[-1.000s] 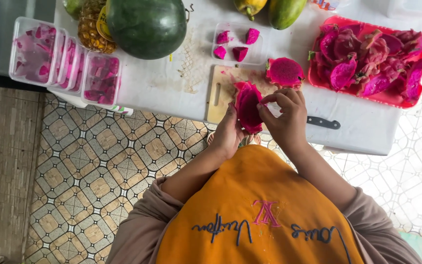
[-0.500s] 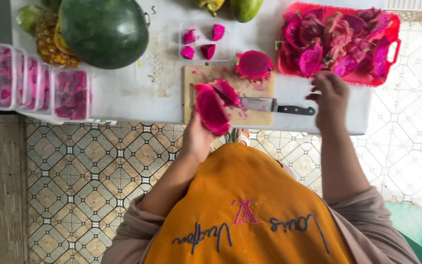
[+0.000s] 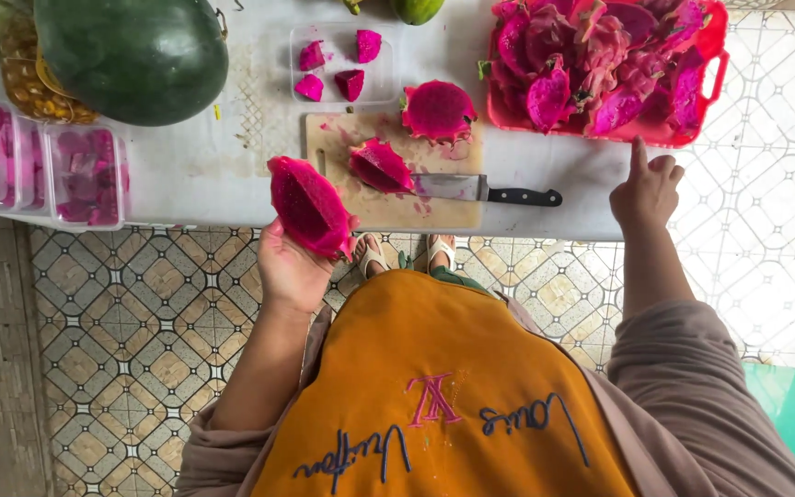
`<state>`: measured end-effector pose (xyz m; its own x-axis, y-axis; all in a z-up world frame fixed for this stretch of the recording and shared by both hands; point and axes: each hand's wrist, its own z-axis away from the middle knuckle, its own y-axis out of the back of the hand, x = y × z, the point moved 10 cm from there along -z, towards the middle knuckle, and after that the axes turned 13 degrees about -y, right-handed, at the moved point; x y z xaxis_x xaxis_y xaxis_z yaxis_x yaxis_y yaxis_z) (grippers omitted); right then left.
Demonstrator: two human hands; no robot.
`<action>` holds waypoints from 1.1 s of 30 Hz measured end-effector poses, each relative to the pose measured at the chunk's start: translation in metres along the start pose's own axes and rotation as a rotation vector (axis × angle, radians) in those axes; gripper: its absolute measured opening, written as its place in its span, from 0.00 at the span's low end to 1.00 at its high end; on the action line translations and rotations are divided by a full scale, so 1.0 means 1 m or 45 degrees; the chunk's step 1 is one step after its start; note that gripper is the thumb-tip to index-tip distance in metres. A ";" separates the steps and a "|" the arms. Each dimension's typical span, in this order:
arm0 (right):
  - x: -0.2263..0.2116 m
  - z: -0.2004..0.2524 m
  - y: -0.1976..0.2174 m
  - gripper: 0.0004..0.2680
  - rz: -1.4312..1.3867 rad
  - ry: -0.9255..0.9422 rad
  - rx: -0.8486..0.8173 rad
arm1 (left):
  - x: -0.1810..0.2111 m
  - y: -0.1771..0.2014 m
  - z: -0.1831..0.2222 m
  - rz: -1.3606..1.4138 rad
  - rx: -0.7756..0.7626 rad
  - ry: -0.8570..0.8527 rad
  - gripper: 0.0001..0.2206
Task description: Peeling and slicing dragon fruit on a cutting board and placing the pieces into plastic containers.
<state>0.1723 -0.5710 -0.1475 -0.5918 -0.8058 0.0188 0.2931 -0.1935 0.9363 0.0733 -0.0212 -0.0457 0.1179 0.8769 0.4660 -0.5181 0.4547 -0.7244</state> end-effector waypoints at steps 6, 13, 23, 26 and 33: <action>0.017 0.017 -0.005 0.24 0.150 0.151 0.221 | -0.003 0.005 -0.005 -0.120 0.094 0.014 0.25; -0.099 0.124 -0.020 0.17 -0.241 1.051 0.506 | -0.004 0.004 -0.009 -0.254 0.055 0.056 0.22; -0.127 0.113 -0.080 0.25 0.291 1.139 0.235 | 0.028 0.005 -0.001 -0.266 0.192 -0.106 0.18; -0.064 0.077 -0.045 0.19 0.349 0.743 -0.036 | 0.029 0.012 -0.017 -0.307 0.184 -0.036 0.18; -0.079 0.123 0.041 0.21 -0.552 0.786 -0.248 | 0.026 -0.001 -0.086 -0.390 0.126 0.021 0.19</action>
<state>0.1385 -0.4467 -0.0679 -0.1752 -0.7904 -0.5870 0.2912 -0.6111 0.7360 0.1496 0.0145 -0.0769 0.2943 0.7043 0.6460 -0.5359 0.6813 -0.4987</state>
